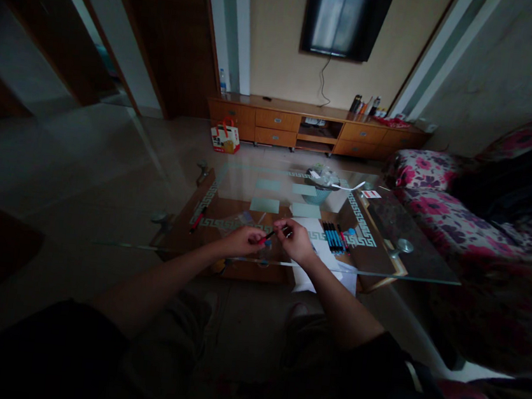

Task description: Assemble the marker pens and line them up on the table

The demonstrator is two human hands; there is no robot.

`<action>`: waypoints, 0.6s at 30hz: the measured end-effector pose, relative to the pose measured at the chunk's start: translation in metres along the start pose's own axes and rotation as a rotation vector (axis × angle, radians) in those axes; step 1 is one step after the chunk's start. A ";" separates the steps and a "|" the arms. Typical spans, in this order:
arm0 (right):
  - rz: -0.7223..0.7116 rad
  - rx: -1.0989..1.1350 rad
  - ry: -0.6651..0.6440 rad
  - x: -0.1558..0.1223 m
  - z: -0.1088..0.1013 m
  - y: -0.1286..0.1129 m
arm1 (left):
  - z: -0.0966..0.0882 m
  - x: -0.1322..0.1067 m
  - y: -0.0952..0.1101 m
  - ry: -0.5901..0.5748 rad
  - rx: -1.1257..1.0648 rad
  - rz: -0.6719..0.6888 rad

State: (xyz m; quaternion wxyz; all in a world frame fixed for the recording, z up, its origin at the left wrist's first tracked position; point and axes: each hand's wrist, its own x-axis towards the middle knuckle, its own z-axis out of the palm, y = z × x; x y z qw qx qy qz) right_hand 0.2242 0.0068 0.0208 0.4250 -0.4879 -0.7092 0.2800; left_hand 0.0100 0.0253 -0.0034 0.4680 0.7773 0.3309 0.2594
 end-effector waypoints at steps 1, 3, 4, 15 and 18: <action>-0.002 0.001 -0.002 0.000 0.000 -0.001 | 0.000 0.000 -0.001 0.003 0.001 0.005; -0.002 0.005 -0.007 0.000 0.000 -0.002 | 0.000 0.001 -0.002 0.012 0.012 0.011; 0.001 0.007 -0.009 0.000 0.000 -0.002 | 0.000 0.000 -0.001 0.014 0.019 0.011; 0.014 0.028 -0.043 -0.001 0.000 -0.003 | -0.004 -0.002 0.011 0.040 0.114 0.058; 0.009 0.045 -0.066 -0.001 0.000 0.000 | -0.003 -0.001 0.009 0.056 0.141 0.055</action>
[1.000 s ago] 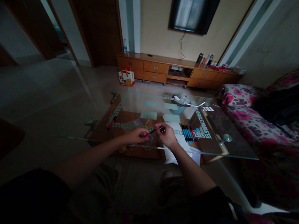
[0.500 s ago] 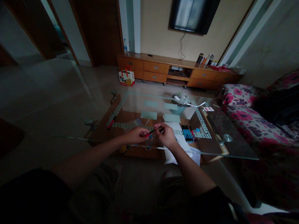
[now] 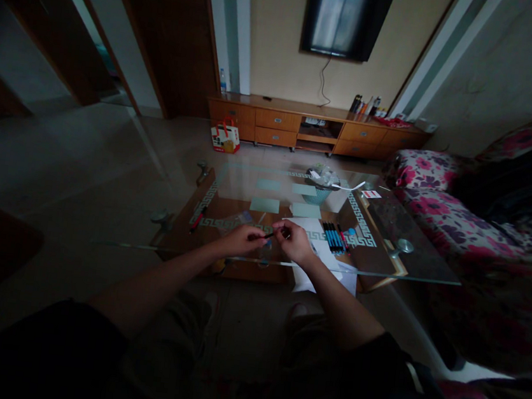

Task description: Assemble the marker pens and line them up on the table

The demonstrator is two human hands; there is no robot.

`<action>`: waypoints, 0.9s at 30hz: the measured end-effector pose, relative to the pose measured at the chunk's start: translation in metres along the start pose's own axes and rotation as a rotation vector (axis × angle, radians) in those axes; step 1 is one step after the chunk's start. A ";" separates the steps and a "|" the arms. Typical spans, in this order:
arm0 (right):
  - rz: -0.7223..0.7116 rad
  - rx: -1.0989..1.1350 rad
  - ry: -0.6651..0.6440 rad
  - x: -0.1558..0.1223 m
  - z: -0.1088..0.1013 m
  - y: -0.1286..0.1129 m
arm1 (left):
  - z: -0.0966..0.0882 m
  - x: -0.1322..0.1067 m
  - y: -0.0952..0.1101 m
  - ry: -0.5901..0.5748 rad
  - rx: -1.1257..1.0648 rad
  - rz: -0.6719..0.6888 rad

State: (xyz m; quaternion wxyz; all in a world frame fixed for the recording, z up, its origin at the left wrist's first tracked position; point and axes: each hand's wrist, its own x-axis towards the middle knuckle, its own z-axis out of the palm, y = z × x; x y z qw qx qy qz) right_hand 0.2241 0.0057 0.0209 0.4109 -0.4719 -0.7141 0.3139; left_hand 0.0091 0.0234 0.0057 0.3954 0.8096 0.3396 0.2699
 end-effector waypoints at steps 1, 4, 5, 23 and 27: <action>-0.003 0.002 -0.010 0.000 0.000 0.001 | 0.000 0.000 -0.001 -0.001 0.000 -0.003; -0.006 -0.002 -0.038 -0.001 0.000 0.000 | 0.001 0.001 -0.004 0.006 -0.008 -0.008; -0.006 -0.007 -0.045 -0.001 0.000 0.000 | 0.001 0.001 -0.004 0.008 -0.013 -0.003; 0.057 0.006 -0.159 -0.003 0.004 0.001 | -0.004 0.001 0.001 0.028 0.118 0.043; 0.058 0.035 -0.187 -0.003 0.004 0.001 | -0.001 0.000 0.000 0.056 0.027 0.036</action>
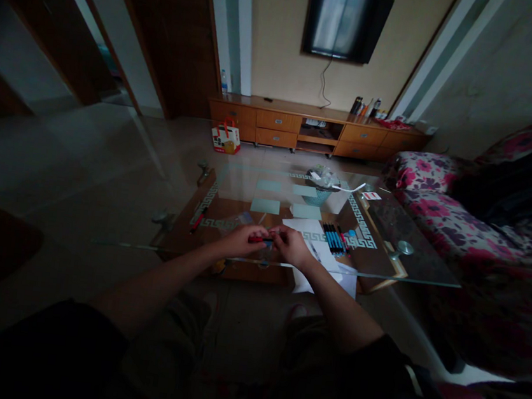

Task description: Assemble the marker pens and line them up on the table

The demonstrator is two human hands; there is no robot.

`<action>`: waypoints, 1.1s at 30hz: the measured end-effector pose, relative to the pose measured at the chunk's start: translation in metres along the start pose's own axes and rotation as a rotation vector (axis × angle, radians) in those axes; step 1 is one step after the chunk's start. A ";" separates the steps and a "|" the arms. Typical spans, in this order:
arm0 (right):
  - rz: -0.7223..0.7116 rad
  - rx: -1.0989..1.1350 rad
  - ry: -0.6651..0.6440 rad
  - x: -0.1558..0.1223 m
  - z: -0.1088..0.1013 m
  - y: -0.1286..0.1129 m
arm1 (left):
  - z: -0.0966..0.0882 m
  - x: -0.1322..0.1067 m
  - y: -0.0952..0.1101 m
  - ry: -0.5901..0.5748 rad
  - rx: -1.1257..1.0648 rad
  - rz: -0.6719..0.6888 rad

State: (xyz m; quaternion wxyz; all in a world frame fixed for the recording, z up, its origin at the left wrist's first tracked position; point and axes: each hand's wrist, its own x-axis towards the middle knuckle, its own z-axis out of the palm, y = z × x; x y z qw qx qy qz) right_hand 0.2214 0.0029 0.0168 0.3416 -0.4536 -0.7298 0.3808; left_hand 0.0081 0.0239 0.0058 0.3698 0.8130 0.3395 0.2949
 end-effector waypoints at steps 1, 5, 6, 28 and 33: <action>0.004 -0.013 -0.001 0.000 0.000 -0.001 | 0.000 0.000 0.000 0.000 -0.010 -0.003; 0.019 -0.110 -0.001 -0.003 0.000 -0.009 | -0.002 -0.002 0.003 -0.019 -0.006 0.009; 0.014 -0.133 -0.002 -0.003 -0.001 -0.011 | -0.002 -0.002 0.005 -0.020 0.001 0.013; -0.132 -0.314 0.082 -0.001 -0.007 -0.007 | -0.001 0.001 -0.001 0.021 0.000 0.034; -0.151 -0.375 0.073 -0.001 -0.008 -0.009 | -0.002 -0.001 0.002 0.022 0.011 0.027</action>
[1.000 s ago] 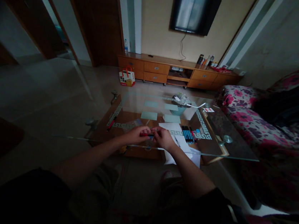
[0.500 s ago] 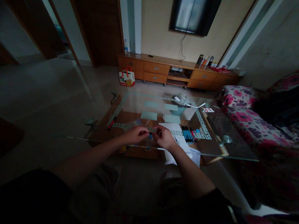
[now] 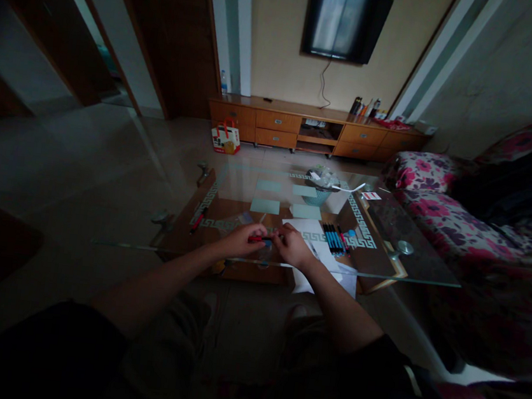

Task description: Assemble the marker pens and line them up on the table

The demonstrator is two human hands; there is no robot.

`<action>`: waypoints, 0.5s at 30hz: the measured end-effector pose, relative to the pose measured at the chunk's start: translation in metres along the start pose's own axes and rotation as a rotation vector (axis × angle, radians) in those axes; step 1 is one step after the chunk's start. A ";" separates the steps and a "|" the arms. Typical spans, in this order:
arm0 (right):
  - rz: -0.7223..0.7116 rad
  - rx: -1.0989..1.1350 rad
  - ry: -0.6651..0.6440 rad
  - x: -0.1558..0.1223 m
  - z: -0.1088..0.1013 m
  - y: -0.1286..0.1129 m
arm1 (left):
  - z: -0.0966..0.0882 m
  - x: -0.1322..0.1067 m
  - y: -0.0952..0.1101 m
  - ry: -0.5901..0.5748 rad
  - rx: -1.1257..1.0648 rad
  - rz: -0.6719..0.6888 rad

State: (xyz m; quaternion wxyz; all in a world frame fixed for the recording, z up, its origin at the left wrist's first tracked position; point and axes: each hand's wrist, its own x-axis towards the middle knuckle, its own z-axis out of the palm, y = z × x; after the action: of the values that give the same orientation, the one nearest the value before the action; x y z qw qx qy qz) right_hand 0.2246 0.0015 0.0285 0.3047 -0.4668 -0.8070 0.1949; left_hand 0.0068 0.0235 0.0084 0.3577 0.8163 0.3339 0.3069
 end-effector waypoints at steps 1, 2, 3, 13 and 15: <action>-0.007 -0.008 -0.006 0.000 0.000 0.000 | 0.000 0.000 0.001 -0.002 0.000 0.001; -0.011 -0.011 -0.013 0.000 0.000 0.000 | 0.000 0.000 0.001 -0.004 0.001 0.000; -0.013 -0.010 -0.020 0.000 0.000 0.000 | 0.000 0.000 0.002 -0.006 0.003 -0.004; 0.016 0.048 -0.008 -0.002 0.002 0.001 | -0.002 0.002 0.006 -0.027 0.050 -0.016; 0.014 0.047 -0.015 -0.003 0.003 0.002 | -0.003 0.001 0.005 -0.034 0.064 -0.016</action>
State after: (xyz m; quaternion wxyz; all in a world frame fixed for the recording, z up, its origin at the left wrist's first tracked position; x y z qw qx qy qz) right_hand 0.2248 0.0004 0.0238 0.3084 -0.4635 -0.8012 0.2195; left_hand 0.0075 0.0229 0.0143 0.3395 0.8298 0.3441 0.2790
